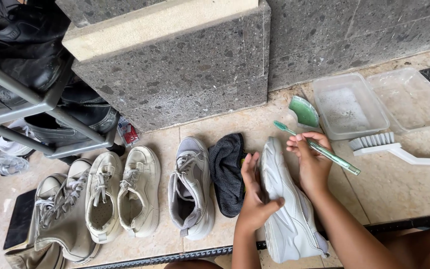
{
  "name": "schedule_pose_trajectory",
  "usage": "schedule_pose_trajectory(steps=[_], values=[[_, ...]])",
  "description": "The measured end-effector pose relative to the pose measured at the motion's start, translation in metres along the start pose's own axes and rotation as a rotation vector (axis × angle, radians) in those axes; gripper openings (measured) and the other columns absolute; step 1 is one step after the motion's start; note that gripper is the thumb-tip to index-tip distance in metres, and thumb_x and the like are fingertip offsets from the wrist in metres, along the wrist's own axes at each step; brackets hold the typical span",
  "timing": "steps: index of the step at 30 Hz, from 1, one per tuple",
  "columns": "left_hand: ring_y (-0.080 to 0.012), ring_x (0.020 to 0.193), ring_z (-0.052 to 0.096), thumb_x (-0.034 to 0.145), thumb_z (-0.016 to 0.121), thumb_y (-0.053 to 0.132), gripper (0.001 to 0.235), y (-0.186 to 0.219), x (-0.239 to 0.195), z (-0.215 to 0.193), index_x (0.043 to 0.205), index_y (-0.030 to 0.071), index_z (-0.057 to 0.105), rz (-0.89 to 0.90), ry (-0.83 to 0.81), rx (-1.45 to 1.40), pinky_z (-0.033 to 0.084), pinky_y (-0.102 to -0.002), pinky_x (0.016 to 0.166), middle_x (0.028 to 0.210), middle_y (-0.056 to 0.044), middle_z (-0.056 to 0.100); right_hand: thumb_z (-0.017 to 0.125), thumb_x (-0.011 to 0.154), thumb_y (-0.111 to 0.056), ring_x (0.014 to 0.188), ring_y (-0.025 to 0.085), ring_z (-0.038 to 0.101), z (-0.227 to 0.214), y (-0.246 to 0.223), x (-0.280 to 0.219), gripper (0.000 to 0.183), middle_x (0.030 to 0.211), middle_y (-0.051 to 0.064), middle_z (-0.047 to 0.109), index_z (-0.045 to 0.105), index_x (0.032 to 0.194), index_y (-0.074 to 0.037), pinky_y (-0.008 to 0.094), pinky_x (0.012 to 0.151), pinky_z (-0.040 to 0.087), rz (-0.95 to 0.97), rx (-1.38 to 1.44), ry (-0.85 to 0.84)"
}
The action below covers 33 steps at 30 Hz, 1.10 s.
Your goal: Cleaning a pair of white sneakers using a toothbrush and water, including handling the insoles and laces.
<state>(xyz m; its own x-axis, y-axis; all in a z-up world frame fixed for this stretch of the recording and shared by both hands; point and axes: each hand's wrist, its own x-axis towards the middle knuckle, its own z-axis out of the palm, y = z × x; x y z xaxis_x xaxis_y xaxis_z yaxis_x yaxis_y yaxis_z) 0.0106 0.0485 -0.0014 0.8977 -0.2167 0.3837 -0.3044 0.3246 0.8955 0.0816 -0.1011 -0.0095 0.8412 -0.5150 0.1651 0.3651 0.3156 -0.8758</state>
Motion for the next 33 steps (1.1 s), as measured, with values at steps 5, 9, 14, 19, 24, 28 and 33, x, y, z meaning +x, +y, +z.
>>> schedule_pose_trajectory(steps=[5,9,14,19,24,28,33], values=[[-0.028,0.157,0.011,0.078,0.072,0.014,0.105,0.002,0.0,-0.003,0.158,0.016,0.004,-0.008,0.04,0.033,0.009,-0.045,0.127,0.166,-0.019,0.012,0.054,0.101,-0.006,0.098,0.027,0.076,-0.011,0.007,0.021,0.009,0.105,0.023,0.071,0.056,0.11,-0.004,0.03,0.081,0.065,-0.116,-0.006,0.177],[-0.0273,0.157,0.01,0.077,0.071,0.015,0.105,-0.005,0.004,-0.005,0.158,0.016,0.005,0.001,0.024,0.025,0.007,-0.045,0.127,0.166,-0.017,0.011,0.031,0.097,-0.015,0.113,0.033,0.075,-0.027,0.003,0.029,0.03,0.114,0.027,0.07,0.054,0.115,-0.008,0.034,0.088,0.062,-0.026,-0.029,0.194],[-0.0266,0.157,0.007,0.077,0.072,0.014,0.105,-0.008,0.006,-0.007,0.158,0.014,0.005,0.003,0.02,0.032,0.006,-0.045,0.127,0.166,-0.018,0.01,0.032,0.102,-0.006,0.117,0.034,0.075,-0.022,0.008,0.024,0.016,0.114,0.031,0.066,0.038,0.114,-0.015,0.03,0.082,0.063,-0.028,-0.075,0.175],[-0.0259,0.157,0.007,0.077,0.072,0.013,0.106,-0.011,0.008,-0.01,0.159,0.014,0.004,0.002,0.001,0.036,0.005,-0.045,0.128,0.167,-0.016,0.01,0.033,0.103,-0.005,0.118,0.035,0.073,-0.024,0.016,0.026,0.009,0.12,0.034,0.067,0.035,0.11,-0.011,0.031,0.083,0.062,-0.058,-0.132,0.133],[-0.0256,0.157,0.006,0.079,0.074,0.018,0.106,-0.01,0.006,-0.011,0.159,0.01,0.005,-0.023,-0.019,0.033,0.001,-0.041,0.128,0.166,-0.014,0.009,0.037,0.105,-0.004,0.115,0.036,0.073,-0.03,0.037,0.03,0.009,0.119,0.033,0.068,0.037,0.111,-0.01,0.038,0.095,0.062,-0.011,-0.129,0.12],[-0.0253,0.157,0.008,0.078,0.074,0.021,0.106,-0.012,0.007,-0.011,0.159,0.009,0.007,-0.013,-0.02,0.046,0.001,-0.041,0.128,0.165,-0.013,0.012,0.038,0.104,-0.006,0.114,0.036,0.074,-0.03,0.037,0.032,0.009,0.119,0.031,0.069,0.038,0.111,-0.011,0.038,0.096,0.062,0.02,-0.105,0.154],[-0.0245,0.156,0.01,0.077,0.073,0.022,0.103,-0.008,0.007,-0.01,0.158,0.01,0.01,-0.044,-0.019,0.053,0.002,-0.04,0.128,0.163,-0.011,0.014,0.04,0.107,-0.005,0.107,0.031,0.077,-0.022,0.029,0.028,0.008,0.12,0.03,0.07,0.036,0.111,-0.011,0.032,0.074,0.066,0.008,-0.169,0.169]])
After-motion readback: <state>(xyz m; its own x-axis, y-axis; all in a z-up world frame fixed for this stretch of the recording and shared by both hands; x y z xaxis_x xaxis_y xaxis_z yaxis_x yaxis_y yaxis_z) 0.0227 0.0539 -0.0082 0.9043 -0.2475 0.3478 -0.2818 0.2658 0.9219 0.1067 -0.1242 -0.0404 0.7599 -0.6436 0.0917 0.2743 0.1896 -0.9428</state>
